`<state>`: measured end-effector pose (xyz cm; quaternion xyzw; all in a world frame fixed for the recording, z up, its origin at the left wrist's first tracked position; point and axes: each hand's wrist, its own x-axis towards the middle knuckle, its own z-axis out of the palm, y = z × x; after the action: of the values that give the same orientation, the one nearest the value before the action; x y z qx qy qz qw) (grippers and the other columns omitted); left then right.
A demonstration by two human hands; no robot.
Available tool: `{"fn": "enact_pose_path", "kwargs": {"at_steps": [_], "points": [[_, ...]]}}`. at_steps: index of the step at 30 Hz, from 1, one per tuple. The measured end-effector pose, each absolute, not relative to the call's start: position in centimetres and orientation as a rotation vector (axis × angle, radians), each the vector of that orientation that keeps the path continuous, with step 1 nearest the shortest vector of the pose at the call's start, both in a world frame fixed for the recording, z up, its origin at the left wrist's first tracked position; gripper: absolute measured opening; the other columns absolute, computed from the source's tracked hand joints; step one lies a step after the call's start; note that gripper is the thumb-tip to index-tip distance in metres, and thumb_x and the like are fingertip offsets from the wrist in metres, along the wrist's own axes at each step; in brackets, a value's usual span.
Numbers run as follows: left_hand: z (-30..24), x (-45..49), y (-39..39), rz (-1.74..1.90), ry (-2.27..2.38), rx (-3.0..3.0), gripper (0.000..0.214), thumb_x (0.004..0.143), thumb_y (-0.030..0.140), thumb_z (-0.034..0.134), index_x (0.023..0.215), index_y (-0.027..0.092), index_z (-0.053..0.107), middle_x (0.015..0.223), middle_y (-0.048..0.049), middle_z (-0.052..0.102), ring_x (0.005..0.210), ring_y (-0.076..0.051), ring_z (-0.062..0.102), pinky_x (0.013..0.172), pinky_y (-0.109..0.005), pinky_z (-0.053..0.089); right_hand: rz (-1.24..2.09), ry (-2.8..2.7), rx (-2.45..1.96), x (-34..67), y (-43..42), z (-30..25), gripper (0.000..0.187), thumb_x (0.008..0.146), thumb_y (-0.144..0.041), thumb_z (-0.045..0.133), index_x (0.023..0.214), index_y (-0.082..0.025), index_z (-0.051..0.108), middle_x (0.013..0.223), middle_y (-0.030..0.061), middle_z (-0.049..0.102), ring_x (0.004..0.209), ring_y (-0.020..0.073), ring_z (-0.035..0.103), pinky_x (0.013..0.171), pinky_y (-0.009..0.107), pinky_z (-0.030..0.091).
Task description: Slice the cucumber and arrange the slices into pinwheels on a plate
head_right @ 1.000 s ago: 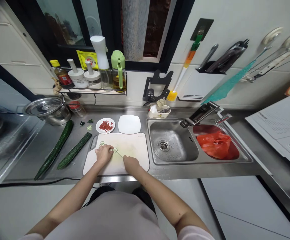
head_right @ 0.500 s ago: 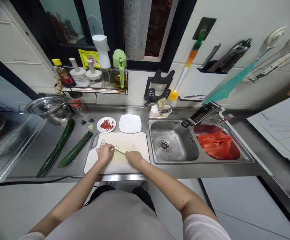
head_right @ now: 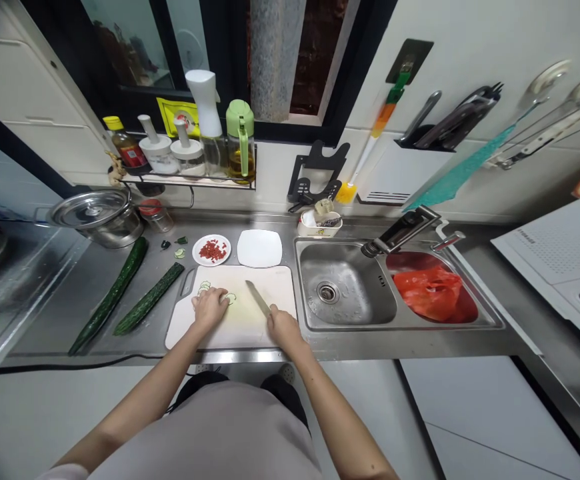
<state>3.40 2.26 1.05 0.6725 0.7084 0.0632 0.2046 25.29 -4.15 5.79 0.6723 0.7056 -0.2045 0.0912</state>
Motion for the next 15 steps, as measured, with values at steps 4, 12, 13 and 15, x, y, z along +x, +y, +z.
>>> {"fn": "enact_pose_path", "kwargs": {"at_steps": [4,12,13,15], "points": [[1.1,4.1,2.4,0.180,1.983,1.890,0.022,0.084,0.030,0.049,0.099,0.025,0.065,0.109,-0.0080,0.063,0.108,-0.029,0.049,0.088,-0.043,0.027,-0.705,1.935,2.204,25.8,-4.8,4.7,0.020,0.095,-0.025,0.035,0.108,-0.017,0.048,0.092,0.0082,0.067,0.082,0.0167,0.060,0.062,0.024,0.029],[2.3,4.8,2.3,0.254,1.933,1.844,0.013,0.083,0.022,0.049,0.085,0.022,0.062,0.091,-0.0048,0.068,0.097,-0.026,0.054,0.085,-0.040,0.027,-0.753,1.906,2.373,27.4,-4.6,2.7,0.017,0.091,-0.024,0.042,0.101,-0.016,0.052,0.080,0.0042,0.064,0.071,0.0145,0.055,0.060,0.024,0.025],[2.5,4.8,2.0,0.274,1.917,1.831,0.012,0.083,0.023,0.050,0.085,0.023,0.062,0.089,-0.0042,0.069,0.097,-0.026,0.054,0.085,-0.040,0.027,-0.763,1.911,2.398,27.6,-4.5,2.4,0.016,0.090,-0.023,0.042,0.100,-0.016,0.053,0.079,0.0041,0.064,0.070,0.0144,0.055,0.060,0.023,0.026],[2.7,4.6,1.3,0.312,1.880,1.790,0.011,0.082,0.026,0.052,0.086,0.023,0.063,0.087,-0.0031,0.069,0.097,-0.025,0.055,0.085,-0.038,0.027,-0.795,1.925,2.448,28.1,-4.2,2.0,0.016,0.088,-0.022,0.043,0.099,-0.016,0.054,0.077,0.0043,0.064,0.070,0.0145,0.055,0.060,0.023,0.027]]}}
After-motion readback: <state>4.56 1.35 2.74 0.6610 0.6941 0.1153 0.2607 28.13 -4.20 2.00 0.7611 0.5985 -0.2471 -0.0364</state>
